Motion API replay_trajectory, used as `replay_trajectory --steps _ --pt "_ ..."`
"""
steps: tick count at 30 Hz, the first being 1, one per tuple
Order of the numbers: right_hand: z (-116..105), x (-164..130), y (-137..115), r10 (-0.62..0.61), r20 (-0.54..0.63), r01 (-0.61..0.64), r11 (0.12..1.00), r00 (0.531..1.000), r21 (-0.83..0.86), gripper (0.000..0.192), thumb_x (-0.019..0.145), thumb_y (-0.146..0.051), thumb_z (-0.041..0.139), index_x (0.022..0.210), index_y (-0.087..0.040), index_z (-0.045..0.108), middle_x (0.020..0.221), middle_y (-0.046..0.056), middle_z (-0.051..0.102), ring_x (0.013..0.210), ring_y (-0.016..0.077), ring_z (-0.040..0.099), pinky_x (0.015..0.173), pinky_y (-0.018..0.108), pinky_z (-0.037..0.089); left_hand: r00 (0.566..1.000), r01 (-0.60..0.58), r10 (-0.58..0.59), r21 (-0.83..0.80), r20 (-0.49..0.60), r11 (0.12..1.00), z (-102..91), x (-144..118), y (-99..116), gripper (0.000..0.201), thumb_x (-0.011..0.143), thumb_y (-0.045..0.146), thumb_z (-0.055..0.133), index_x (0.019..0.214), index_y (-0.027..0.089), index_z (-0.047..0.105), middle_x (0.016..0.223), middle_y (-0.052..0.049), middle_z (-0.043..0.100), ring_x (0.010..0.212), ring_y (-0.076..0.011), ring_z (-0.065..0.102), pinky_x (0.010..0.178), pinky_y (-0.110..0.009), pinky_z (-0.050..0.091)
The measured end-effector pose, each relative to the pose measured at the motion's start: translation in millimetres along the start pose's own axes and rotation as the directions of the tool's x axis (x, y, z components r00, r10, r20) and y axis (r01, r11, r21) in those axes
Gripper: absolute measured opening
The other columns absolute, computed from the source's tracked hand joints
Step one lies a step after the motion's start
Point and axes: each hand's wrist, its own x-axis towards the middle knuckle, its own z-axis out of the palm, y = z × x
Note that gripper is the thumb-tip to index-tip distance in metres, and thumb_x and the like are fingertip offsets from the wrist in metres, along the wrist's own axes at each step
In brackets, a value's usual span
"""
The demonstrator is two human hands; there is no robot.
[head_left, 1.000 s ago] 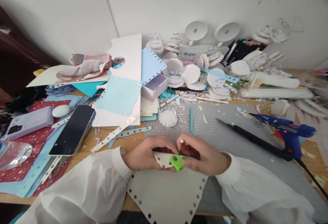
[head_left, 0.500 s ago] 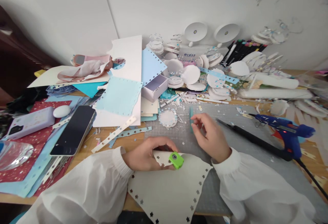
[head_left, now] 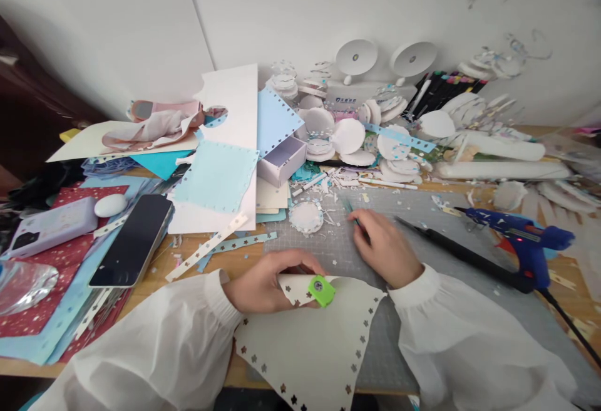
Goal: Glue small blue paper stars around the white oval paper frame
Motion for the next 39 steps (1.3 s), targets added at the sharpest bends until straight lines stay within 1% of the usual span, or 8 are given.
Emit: replay_trajectory --steps 6,10,13,17,21,26,33,39 --pt "-13 1 -8 0.162 -0.272 -0.041 0.916 0.949 0.399 0.009 0.081 -0.016 0.049 0.08 -0.02 0.057 0.069 -0.001 0.053 0.058 0.0126 0.047 0.056 0.026 0.039 1.0 0.008 -0.008 0.018 -0.005 1.0 0.1 0 1 0.034 0.071 0.021 0.072 0.101 0.009 0.061 0.101 -0.014 0.066 0.088 -0.0205 0.063 0.075 -0.028 0.051" --pt "-21 0 -15 0.313 -0.262 -0.091 0.782 0.913 0.617 0.004 0.079 -0.023 0.058 0.079 -0.021 0.054 0.07 -0.001 0.052 0.057 0.0115 0.046 0.052 0.025 0.039 1.0 0.022 -0.022 0.009 -0.007 1.0 0.5 -1 1 0.034 0.071 0.022 0.072 0.101 0.011 0.062 0.1 -0.012 0.065 0.087 -0.0198 0.063 0.075 -0.028 0.05" --pt "-21 -4 -18 0.312 -0.265 -0.052 0.731 0.912 0.68 0.008 0.083 -0.028 0.057 0.086 -0.021 0.06 0.079 0.003 0.057 0.06 0.0125 0.048 0.054 0.028 0.041 1.0 0.023 -0.023 0.016 -0.008 1.0 0.5 0 2 0.033 0.071 0.023 0.072 0.101 0.012 0.061 0.099 -0.012 0.065 0.087 -0.0196 0.063 0.076 -0.028 0.05" --pt "-19 -10 -22 0.343 -0.226 -0.03 0.604 0.912 0.796 0.019 0.089 -0.037 0.05 0.084 -0.021 0.06 0.066 0.002 0.055 0.049 0.0111 0.044 0.045 0.027 0.037 1.0 0.022 -0.021 0.055 -0.008 0.998 -0.4 0 2 0.034 0.071 0.024 0.072 0.1 0.011 0.062 0.097 -0.011 0.066 0.084 -0.0189 0.062 0.073 -0.027 0.05" --pt "-15 -18 -32 0.227 -0.102 -0.018 0.472 0.969 0.881 0.018 0.092 -0.036 0.044 0.085 -0.022 0.054 0.067 0.0 0.055 0.048 0.0098 0.048 0.04 0.023 0.037 0.999 0.013 -0.018 0.131 0.035 0.991 -1.1 -1 1 0.032 0.075 0.027 0.069 0.101 0.01 0.062 0.093 -0.011 0.066 0.079 -0.0166 0.06 0.068 -0.023 0.048" --pt "-8 -26 -44 -0.003 -0.007 0.007 0.54 1.0 0.841 0.014 0.094 -0.029 0.04 0.089 -0.022 0.052 0.074 0.001 0.054 0.054 0.0092 0.052 0.045 0.022 0.041 0.998 -0.033 0.022 0.202 0.058 0.979 -1.2 -1 -1 0.031 0.076 0.03 0.067 0.1 0.01 0.062 0.086 -0.009 0.066 0.072 -0.0142 0.058 0.063 -0.021 0.046" --pt "-4 -27 -44 -0.059 -0.003 0.037 0.593 0.998 0.804 0.015 0.094 -0.026 0.039 0.088 -0.021 0.052 0.075 0.001 0.053 0.055 0.0089 0.051 0.046 0.022 0.04 0.995 -0.07 0.05 0.25 0.085 0.966 -1.7 -1 -3 0.031 0.077 0.033 0.066 0.098 0.011 0.061 0.086 -0.009 0.065 0.073 -0.0153 0.057 0.066 -0.023 0.046" --pt "-5 -27 -45 -0.073 -0.081 0.107 0.502 0.994 0.858 0.015 0.094 -0.028 0.039 0.088 -0.022 0.051 0.074 0.001 0.053 0.055 0.0099 0.05 0.045 0.022 0.038 0.997 -0.027 0.011 0.188 0.082 0.982 -1.9 -1 0 0.029 0.081 0.034 0.061 0.099 0.011 0.059 0.088 -0.008 0.063 0.077 -0.0153 0.057 0.069 -0.023 0.046"
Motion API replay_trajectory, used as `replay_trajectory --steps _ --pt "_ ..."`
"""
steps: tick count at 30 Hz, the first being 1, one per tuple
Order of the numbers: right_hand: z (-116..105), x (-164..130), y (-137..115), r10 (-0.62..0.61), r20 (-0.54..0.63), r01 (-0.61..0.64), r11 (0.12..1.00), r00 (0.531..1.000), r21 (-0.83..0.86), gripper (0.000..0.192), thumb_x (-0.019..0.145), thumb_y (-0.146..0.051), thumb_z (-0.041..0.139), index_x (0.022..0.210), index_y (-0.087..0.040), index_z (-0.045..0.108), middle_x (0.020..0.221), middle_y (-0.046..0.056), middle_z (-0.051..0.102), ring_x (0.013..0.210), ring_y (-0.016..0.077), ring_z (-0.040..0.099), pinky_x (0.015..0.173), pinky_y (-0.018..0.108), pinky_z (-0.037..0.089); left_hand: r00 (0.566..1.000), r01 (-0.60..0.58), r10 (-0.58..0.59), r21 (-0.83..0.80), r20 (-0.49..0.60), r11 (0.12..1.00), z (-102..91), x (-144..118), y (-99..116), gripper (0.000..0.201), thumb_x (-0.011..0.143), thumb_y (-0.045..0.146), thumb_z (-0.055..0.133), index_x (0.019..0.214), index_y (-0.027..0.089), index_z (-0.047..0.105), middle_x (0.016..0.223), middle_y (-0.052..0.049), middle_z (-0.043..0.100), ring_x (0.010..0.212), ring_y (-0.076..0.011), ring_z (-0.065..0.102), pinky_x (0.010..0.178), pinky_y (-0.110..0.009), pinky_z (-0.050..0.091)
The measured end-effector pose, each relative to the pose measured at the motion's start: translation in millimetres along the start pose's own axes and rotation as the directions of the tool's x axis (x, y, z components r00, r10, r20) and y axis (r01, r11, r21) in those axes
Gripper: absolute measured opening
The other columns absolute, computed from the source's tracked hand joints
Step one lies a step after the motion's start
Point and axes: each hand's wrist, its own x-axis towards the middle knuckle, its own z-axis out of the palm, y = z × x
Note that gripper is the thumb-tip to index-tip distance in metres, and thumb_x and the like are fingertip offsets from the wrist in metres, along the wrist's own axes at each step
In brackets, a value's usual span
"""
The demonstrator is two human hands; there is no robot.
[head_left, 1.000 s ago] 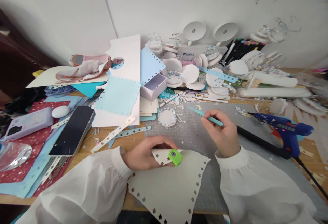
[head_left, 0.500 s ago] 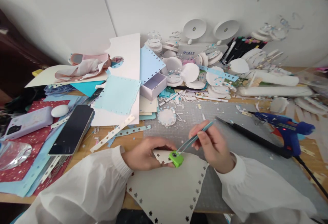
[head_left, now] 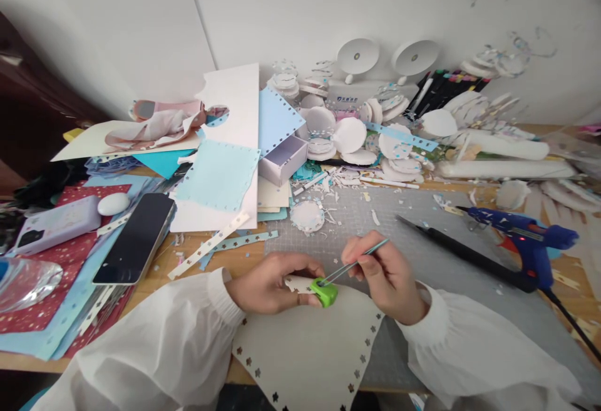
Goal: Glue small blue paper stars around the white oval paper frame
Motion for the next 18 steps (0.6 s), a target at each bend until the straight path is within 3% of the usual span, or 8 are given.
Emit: replay_trajectory --steps 4,10,15,18 --pt "0.7 0.3 0.2 0.019 -0.008 -0.018 0.999 1.0 0.032 0.017 0.094 -0.03 0.039 0.086 -0.022 0.051 0.072 0.001 0.052 0.055 0.0102 0.049 0.045 0.023 0.037 1.0 -0.004 0.003 0.005 0.013 1.0 -0.2 0.8 0.1 0.031 0.081 0.034 0.063 0.101 0.012 0.059 0.088 -0.008 0.063 0.074 -0.0144 0.056 0.065 -0.022 0.045" --pt "4.9 4.7 -0.7 0.185 0.062 -0.182 0.982 0.981 -0.051 0.021 0.095 -0.03 0.037 0.083 -0.02 0.051 0.066 -0.002 0.049 0.053 0.0087 0.046 0.047 0.022 0.037 0.998 -0.067 0.065 0.106 0.022 0.992 1.1 0.7 -3.5 0.03 0.079 0.034 0.064 0.097 0.011 0.061 0.084 -0.008 0.064 0.071 -0.0141 0.055 0.064 -0.023 0.043" --pt "8.9 4.8 -1.4 0.164 0.091 -0.159 0.985 0.982 -0.061 0.02 0.095 -0.03 0.037 0.083 -0.021 0.05 0.067 -0.001 0.049 0.055 0.0093 0.046 0.05 0.023 0.039 0.998 -0.067 0.065 0.101 0.021 0.993 2.4 -0.8 -4.0 0.03 0.078 0.035 0.066 0.095 0.011 0.061 0.084 -0.008 0.064 0.069 -0.014 0.056 0.063 -0.022 0.043" --pt "8.3 3.2 -0.1 0.154 0.004 -0.154 0.988 0.988 -0.017 0.02 0.095 -0.032 0.038 0.084 -0.021 0.051 0.071 0.0 0.051 0.055 0.0095 0.047 0.048 0.023 0.039 1.0 -0.017 0.017 0.033 -0.005 0.999 2.1 -0.3 -0.9 0.031 0.079 0.036 0.064 0.097 0.011 0.06 0.084 -0.007 0.063 0.071 -0.014 0.056 0.064 -0.022 0.045"
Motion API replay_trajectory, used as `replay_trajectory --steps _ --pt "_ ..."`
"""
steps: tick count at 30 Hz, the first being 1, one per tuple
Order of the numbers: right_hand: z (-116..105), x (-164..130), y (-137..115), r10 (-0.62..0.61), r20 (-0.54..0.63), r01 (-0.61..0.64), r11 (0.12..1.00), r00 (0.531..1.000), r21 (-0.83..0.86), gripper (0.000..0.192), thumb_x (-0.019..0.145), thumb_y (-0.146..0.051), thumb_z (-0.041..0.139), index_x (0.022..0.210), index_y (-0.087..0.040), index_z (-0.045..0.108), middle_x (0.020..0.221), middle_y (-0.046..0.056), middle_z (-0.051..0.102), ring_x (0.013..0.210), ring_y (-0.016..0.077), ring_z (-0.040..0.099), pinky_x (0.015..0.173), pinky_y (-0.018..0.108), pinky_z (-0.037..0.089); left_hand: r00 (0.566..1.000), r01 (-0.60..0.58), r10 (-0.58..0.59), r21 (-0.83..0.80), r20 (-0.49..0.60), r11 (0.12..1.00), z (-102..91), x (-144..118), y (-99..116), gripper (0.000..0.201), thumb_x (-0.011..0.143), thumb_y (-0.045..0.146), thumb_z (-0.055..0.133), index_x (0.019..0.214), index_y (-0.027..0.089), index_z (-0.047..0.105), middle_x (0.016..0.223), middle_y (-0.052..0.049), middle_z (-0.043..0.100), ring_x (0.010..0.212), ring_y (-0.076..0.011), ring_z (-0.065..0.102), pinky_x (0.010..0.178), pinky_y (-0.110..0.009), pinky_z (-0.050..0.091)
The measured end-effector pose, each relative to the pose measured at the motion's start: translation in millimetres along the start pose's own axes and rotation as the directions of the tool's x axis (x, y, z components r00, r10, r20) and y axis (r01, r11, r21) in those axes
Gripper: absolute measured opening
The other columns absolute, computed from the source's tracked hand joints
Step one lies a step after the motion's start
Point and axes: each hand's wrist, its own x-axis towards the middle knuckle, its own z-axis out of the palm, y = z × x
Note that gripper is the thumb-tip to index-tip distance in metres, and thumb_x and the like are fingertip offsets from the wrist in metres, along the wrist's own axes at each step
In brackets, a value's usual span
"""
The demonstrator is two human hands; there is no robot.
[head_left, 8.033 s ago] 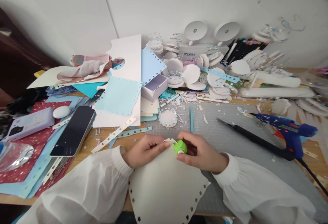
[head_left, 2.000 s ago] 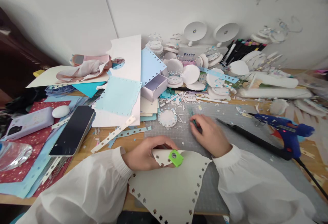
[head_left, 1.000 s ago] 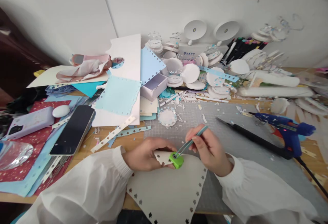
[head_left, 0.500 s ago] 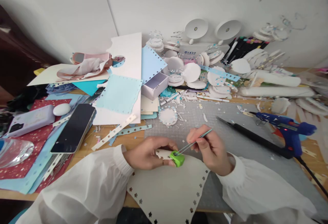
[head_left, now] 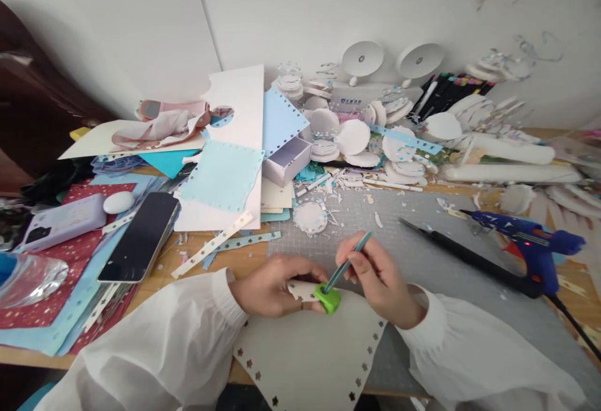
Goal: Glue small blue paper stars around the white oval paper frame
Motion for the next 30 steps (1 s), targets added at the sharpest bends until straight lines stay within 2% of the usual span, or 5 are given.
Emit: replay_trajectory --steps 5,11,19,24,30 --pt "-3 -1 5 0.052 -0.203 -0.038 0.997 0.978 0.074 0.02 0.094 -0.035 0.041 0.086 -0.021 0.053 0.07 -0.001 0.051 0.054 0.0091 0.045 0.046 0.022 0.037 0.998 0.048 -0.05 -0.053 -0.025 0.997 -1.2 2 3 0.029 0.082 0.035 0.061 0.101 0.013 0.058 0.091 -0.007 0.063 0.08 -0.0152 0.057 0.068 -0.023 0.046" --pt "-3 0 9 0.061 -0.034 -0.054 0.984 0.998 0.172 0.021 0.092 -0.038 0.044 0.085 -0.021 0.054 0.074 0.0 0.051 0.057 0.0094 0.047 0.05 0.023 0.039 0.995 0.069 -0.059 -0.14 0.077 0.988 -2.9 2 1 0.024 0.078 0.029 0.065 0.093 0.011 0.058 0.079 -0.003 0.06 0.069 -0.0117 0.052 0.061 -0.019 0.042" --pt "-5 14 9 0.286 -0.306 -0.17 0.919 0.908 0.356 0.025 0.085 -0.044 0.053 0.076 -0.021 0.053 0.057 -0.004 0.047 0.043 0.0076 0.036 0.04 0.021 0.03 0.993 0.067 -0.056 -0.102 0.1 0.993 -3.5 2 2 0.027 0.075 0.03 0.068 0.094 0.011 0.061 0.085 -0.007 0.064 0.074 -0.0148 0.056 0.066 -0.022 0.044" --pt "-30 22 12 0.119 -0.514 -0.182 0.981 0.849 -0.074 0.033 0.087 -0.045 0.049 0.066 -0.02 0.045 0.059 -0.003 0.046 0.049 0.0092 0.039 0.047 0.024 0.033 0.995 0.079 -0.066 -0.191 0.073 0.978 -4.4 1 3 0.027 0.08 0.033 0.064 0.094 0.011 0.06 0.085 -0.006 0.062 0.076 -0.0148 0.057 0.069 -0.023 0.045" --pt "-43 26 33 -0.06 -0.45 -0.234 0.788 0.891 -0.569 0.023 0.077 -0.039 0.06 0.079 -0.02 0.048 0.071 0.0 0.05 0.061 0.0144 0.045 0.059 0.03 0.039 0.996 0.088 -0.09 -0.115 -0.013 0.99 -7.3 1 7 0.034 0.087 0.042 0.051 0.099 0.011 0.06 0.091 -0.008 0.064 0.083 -0.0166 0.059 0.076 -0.025 0.046"
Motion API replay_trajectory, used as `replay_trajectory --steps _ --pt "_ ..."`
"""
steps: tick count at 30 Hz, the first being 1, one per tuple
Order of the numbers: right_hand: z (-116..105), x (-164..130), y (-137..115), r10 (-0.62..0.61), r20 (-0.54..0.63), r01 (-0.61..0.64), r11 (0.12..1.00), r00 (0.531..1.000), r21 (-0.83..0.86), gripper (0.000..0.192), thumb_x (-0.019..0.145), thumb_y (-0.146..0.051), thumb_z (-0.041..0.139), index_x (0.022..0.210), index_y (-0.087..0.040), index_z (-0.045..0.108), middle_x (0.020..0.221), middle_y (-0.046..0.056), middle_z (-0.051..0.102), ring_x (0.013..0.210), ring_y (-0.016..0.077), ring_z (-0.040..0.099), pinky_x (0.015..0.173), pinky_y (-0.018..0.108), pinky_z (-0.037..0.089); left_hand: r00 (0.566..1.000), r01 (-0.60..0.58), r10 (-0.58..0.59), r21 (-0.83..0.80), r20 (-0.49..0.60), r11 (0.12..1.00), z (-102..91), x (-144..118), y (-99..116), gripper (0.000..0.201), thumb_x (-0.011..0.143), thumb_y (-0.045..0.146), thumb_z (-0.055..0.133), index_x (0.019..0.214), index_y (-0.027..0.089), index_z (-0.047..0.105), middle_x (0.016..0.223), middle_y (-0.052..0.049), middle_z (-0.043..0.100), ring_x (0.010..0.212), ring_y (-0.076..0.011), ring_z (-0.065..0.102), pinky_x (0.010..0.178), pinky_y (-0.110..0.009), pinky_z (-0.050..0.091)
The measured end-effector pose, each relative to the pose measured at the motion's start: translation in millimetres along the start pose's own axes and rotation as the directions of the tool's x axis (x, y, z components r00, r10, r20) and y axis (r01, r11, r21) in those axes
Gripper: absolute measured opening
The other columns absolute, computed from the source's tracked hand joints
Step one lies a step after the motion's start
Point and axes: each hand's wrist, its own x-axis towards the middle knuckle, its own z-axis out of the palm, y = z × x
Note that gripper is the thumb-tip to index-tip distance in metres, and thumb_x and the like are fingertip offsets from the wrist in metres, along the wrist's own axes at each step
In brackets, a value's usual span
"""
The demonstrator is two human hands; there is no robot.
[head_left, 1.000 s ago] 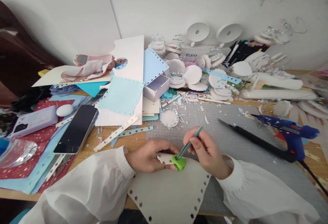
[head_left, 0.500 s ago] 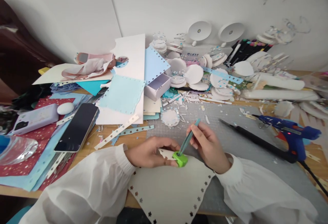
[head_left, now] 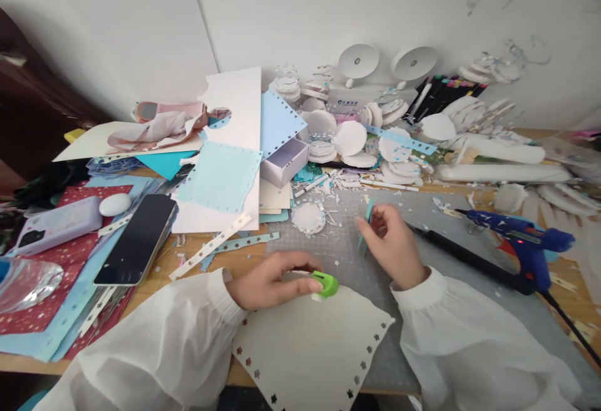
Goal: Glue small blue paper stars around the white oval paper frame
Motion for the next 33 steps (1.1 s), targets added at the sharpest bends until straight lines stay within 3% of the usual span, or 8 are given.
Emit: replay_trajectory --steps 3,6,9,11,17,21,26,33 --pt "-1 -4 -7 -0.178 -0.145 0.165 0.981 0.973 -0.102 0.041 0.071 -0.032 0.066 0.105 -0.018 0.047 0.1 0.009 0.051 0.082 0.02 0.048 0.07 0.035 0.042 0.999 -0.002 0.004 0.039 -0.044 0.999 0.7 1 1 0.031 0.089 0.038 0.05 0.102 0.011 0.06 0.098 -0.009 0.065 0.09 -0.0176 0.06 0.08 -0.025 0.046" --pt "-5 -14 -23 -0.279 0.064 0.266 0.952 0.958 0.154 0.035 0.079 -0.027 0.058 0.112 -0.021 0.046 0.099 0.007 0.051 0.081 0.0174 0.05 0.069 0.031 0.043 0.994 -0.01 0.021 0.106 -0.108 0.994 2.1 2 0 0.028 0.089 0.035 0.05 0.1 0.011 0.061 0.097 -0.009 0.065 0.091 -0.0177 0.059 0.081 -0.025 0.045" --pt "-7 -24 -39 -0.436 0.484 0.229 0.874 0.758 0.428 0.045 0.077 -0.034 0.064 0.115 -0.022 0.045 0.101 0.006 0.051 0.086 0.0169 0.052 0.073 0.03 0.045 0.988 -0.024 0.047 0.153 -0.15 0.988 3.0 3 -2 0.028 0.09 0.035 0.047 0.1 0.012 0.06 0.096 -0.008 0.065 0.09 -0.018 0.059 0.081 -0.026 0.044" --pt "-5 -28 -43 -0.456 0.595 0.201 0.872 0.661 0.446 0.049 0.072 -0.035 0.07 0.112 -0.022 0.046 0.102 0.005 0.051 0.089 0.0173 0.051 0.076 0.029 0.044 0.988 -0.015 0.04 0.164 -0.15 0.986 3.0 3 -4 0.031 0.092 0.036 0.044 0.101 0.012 0.06 0.094 -0.007 0.065 0.087 -0.0176 0.059 0.077 -0.026 0.044" --pt "-2 -27 -38 -0.334 0.577 0.109 0.915 0.745 0.389 0.02 0.08 -0.027 0.061 0.095 -0.021 0.048 0.079 0.0 0.047 0.068 0.0121 0.045 0.061 0.025 0.039 0.981 0.049 -0.022 0.136 -0.193 0.989 2.5 4 -5 0.035 0.094 0.035 0.038 0.097 0.011 0.063 0.089 -0.006 0.065 0.08 -0.0156 0.057 0.072 -0.023 0.043" --pt "-8 -24 -39 -0.261 0.687 -0.041 0.92 0.678 0.389 0.022 0.078 -0.027 0.06 0.094 -0.02 0.047 0.075 -0.002 0.044 0.063 0.011 0.043 0.056 0.023 0.036 0.966 0.067 -0.033 0.125 -0.255 0.99 4.0 4 -5 0.032 0.092 0.035 0.044 0.09 0.011 0.064 0.083 -0.006 0.064 0.077 -0.015 0.056 0.069 -0.022 0.043" --pt "-13 -22 -40 -0.214 0.783 -0.073 0.947 0.584 0.313 0.023 0.075 -0.026 0.06 0.092 -0.019 0.047 0.07 -0.004 0.039 0.059 0.0097 0.037 0.052 0.023 0.032 0.953 0.076 -0.025 0.157 -0.303 0.985 4.2 3 -8 0.033 0.092 0.037 0.044 0.082 0.011 0.063 0.074 -0.003 0.06 0.068 -0.0133 0.053 0.062 -0.021 0.041" --pt "-11 -20 -40 -0.215 0.811 -0.041 0.959 0.544 0.281 0.031 0.074 -0.044 0.063 0.086 -0.018 0.049 0.064 -0.006 0.035 0.056 0.0085 0.033 0.05 0.021 0.028 0.95 0.053 0.014 0.203 -0.312 0.978 5.0 2 -10 0.029 0.091 0.033 0.045 0.086 0.011 0.064 0.079 -0.005 0.064 0.072 -0.0141 0.057 0.065 -0.021 0.043"
